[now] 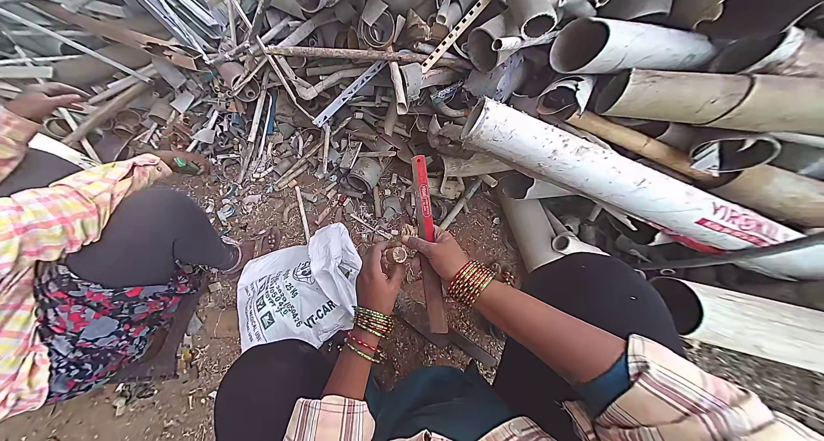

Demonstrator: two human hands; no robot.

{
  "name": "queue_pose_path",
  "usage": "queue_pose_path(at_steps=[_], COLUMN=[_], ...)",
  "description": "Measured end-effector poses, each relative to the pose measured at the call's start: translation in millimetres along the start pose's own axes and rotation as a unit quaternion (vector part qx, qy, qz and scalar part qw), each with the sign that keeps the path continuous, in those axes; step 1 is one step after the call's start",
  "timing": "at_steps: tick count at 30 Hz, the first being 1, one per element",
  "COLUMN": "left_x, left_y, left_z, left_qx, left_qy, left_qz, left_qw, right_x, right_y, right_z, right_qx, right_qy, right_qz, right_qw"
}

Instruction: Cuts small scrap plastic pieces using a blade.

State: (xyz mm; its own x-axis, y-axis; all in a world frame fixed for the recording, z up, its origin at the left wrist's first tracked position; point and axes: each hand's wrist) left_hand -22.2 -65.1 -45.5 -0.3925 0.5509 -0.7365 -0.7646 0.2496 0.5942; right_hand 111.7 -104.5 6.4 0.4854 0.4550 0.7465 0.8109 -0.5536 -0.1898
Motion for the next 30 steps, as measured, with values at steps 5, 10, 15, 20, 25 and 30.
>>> queue_pose_path(at_steps=[5,10,15,20,25,30], left_x=[-2,-9,-14,-23,-25,-9], left_y=[-1,4,7,13,20,19], left_z=[0,0,-3,-5,-4,-10], left_qx=[0.105,0.151,0.130,0.103,0.112,0.155], left_qy=[0.131,0.225,0.240,0.284,0.310,0.256], left_qz=[-0.133,-0.298,-0.389,-0.489,-0.499,-0.586], left_qw=[0.977,0.915,0.880,0.819,0.801,0.753], right_x=[-5,-2,0,1,2,6], right_y=[-4,-1,2,-2,-3,-3], right_z=[-3,-4,-2,-3,-6,-6], right_qx=[0.034,0.026,0.018,0.068,0.081,0.078], right_qy=[0.022,0.039,0.082,0.049,0.027,-0.014], right_qz=[0.002,-0.075,-0.222,-0.105,-0.085,-0.053], right_qw=[0.999,0.996,0.971,0.991,0.993,0.995])
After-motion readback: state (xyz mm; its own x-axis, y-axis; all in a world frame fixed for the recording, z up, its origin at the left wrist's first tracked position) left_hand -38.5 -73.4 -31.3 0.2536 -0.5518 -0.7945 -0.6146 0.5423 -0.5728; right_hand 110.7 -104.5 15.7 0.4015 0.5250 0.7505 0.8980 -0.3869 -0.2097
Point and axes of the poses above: each hand's wrist, its own z-axis towards the middle knuckle, its own y-axis out of the back of the hand, x = y × z, and after that the axes turned 9 degrees about -y, right-handed
